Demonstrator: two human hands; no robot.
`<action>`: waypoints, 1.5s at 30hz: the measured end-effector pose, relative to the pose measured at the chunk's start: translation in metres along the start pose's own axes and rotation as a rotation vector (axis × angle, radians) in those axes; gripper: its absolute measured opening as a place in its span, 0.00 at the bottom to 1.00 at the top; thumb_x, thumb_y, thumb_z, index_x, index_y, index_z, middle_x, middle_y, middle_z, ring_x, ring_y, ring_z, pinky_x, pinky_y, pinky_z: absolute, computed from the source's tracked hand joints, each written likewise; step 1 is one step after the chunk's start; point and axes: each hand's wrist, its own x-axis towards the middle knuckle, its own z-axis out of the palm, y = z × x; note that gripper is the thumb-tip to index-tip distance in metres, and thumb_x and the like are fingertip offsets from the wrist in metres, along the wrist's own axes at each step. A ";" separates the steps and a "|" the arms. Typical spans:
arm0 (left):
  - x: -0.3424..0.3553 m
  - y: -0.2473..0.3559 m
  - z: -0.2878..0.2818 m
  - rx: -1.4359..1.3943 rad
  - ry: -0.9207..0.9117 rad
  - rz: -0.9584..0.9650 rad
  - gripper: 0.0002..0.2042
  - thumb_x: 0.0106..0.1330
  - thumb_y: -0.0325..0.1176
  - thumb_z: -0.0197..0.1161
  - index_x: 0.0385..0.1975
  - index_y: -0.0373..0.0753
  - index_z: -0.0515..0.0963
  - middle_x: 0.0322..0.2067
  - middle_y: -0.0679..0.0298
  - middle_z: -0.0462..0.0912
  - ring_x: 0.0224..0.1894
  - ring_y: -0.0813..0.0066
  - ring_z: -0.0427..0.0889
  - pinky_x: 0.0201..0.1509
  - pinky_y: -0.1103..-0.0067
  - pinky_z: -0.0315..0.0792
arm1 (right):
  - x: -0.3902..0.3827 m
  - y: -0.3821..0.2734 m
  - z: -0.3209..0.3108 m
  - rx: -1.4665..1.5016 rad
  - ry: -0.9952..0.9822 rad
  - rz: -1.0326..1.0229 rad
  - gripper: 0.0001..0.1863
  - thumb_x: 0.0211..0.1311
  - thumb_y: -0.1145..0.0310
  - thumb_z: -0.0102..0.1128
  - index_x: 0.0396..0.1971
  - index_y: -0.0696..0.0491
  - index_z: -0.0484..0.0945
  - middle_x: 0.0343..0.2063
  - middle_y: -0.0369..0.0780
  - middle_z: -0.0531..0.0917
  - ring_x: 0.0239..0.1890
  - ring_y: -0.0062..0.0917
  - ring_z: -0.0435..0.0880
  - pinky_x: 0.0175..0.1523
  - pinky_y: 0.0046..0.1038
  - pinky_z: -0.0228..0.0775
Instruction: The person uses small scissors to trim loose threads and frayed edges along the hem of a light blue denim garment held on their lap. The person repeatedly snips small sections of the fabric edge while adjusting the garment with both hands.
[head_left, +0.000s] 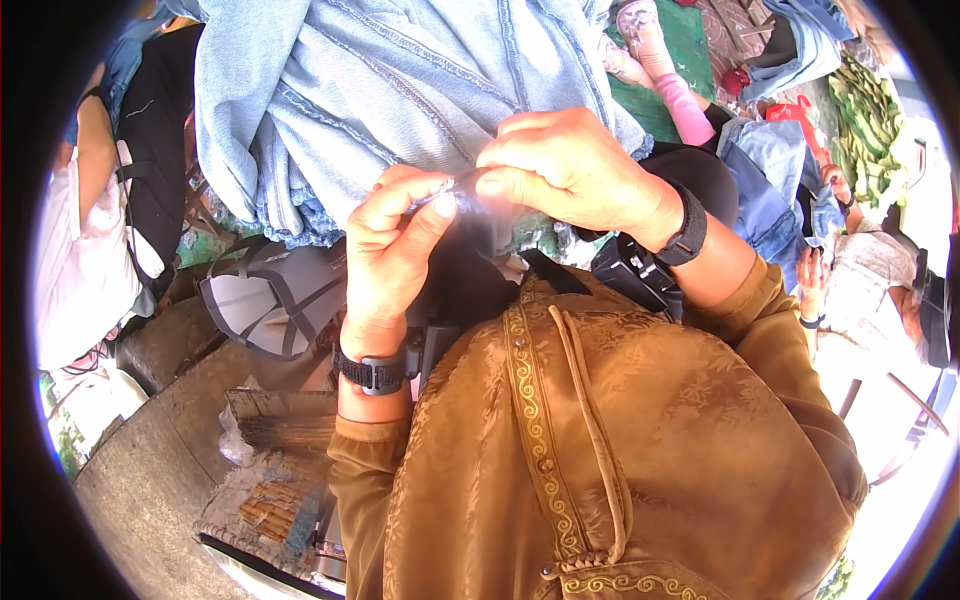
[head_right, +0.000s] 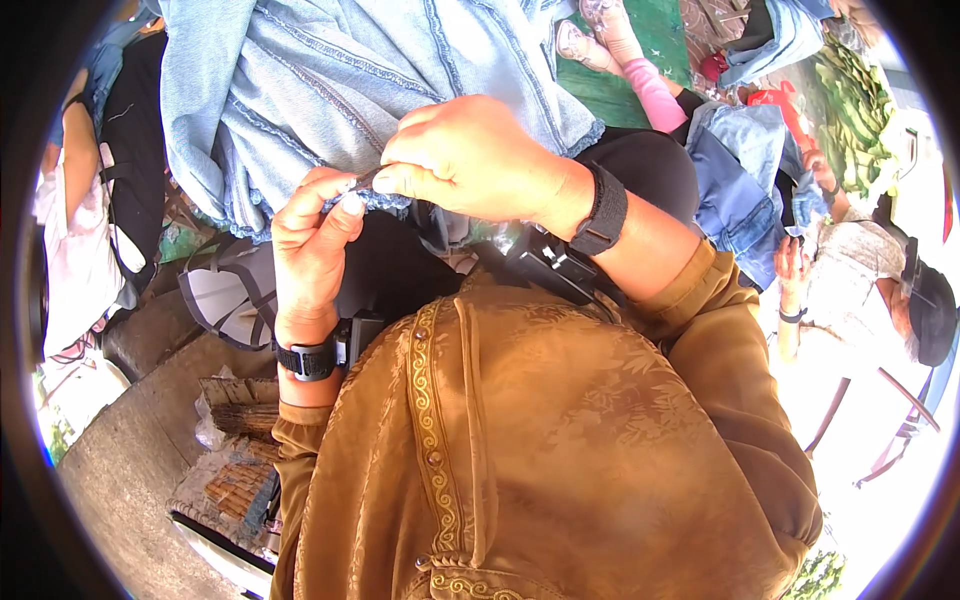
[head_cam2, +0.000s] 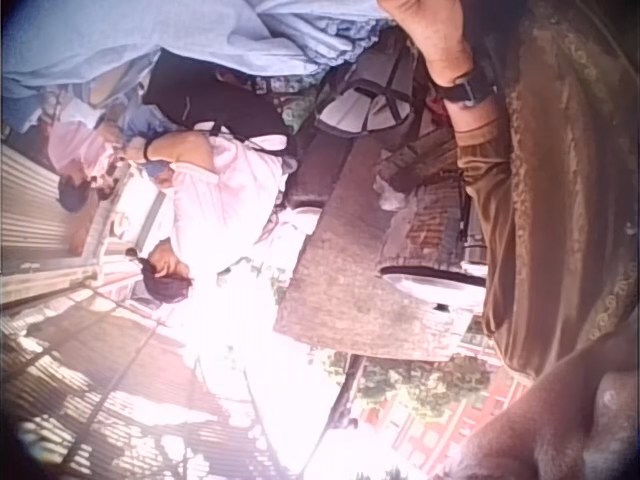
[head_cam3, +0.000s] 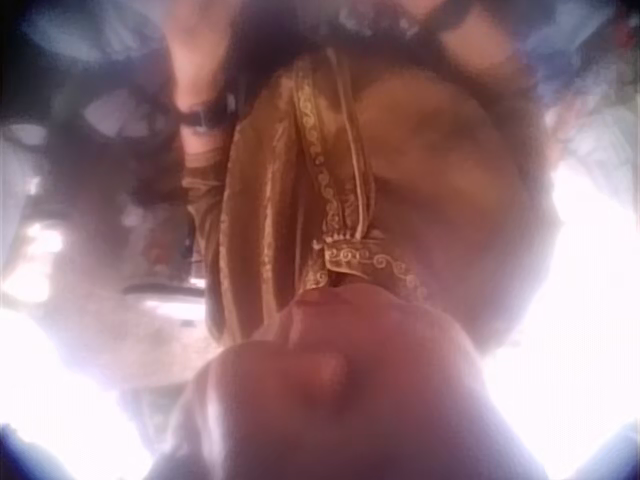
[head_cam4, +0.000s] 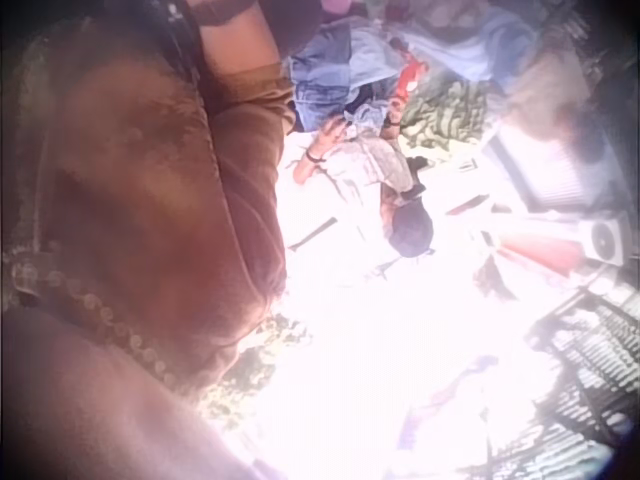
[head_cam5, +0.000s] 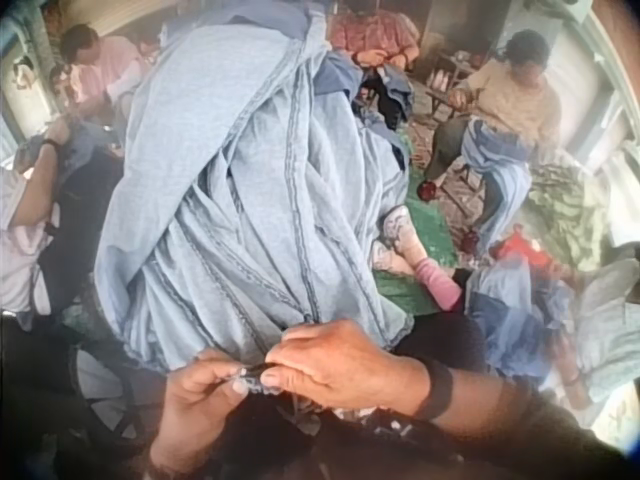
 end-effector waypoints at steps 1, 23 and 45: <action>0.000 -0.001 -0.001 -0.031 -0.005 -0.009 0.07 0.59 0.20 0.63 0.36 0.34 0.80 0.32 0.68 0.76 0.31 0.83 0.71 0.36 0.87 0.67 | 0.000 0.000 0.001 0.007 0.014 0.015 0.11 0.59 0.61 0.59 0.30 0.55 0.79 0.22 0.41 0.77 0.26 0.36 0.78 0.30 0.32 0.69; 0.000 -0.009 -0.007 -0.143 -0.040 -0.057 0.07 0.60 0.21 0.62 0.37 0.34 0.79 0.34 0.68 0.75 0.29 0.85 0.71 0.32 0.88 0.66 | 0.001 0.007 0.005 0.114 -0.011 0.023 0.09 0.59 0.66 0.60 0.28 0.57 0.78 0.20 0.40 0.76 0.25 0.32 0.77 0.31 0.29 0.68; -0.004 -0.013 -0.011 0.027 0.004 -0.079 0.06 0.58 0.21 0.63 0.35 0.35 0.80 0.31 0.66 0.77 0.33 0.82 0.72 0.39 0.86 0.67 | -0.028 0.017 -0.002 1.021 0.235 0.637 0.18 0.66 0.59 0.54 0.33 0.61 0.79 0.21 0.35 0.76 0.19 0.15 0.69 0.25 0.17 0.62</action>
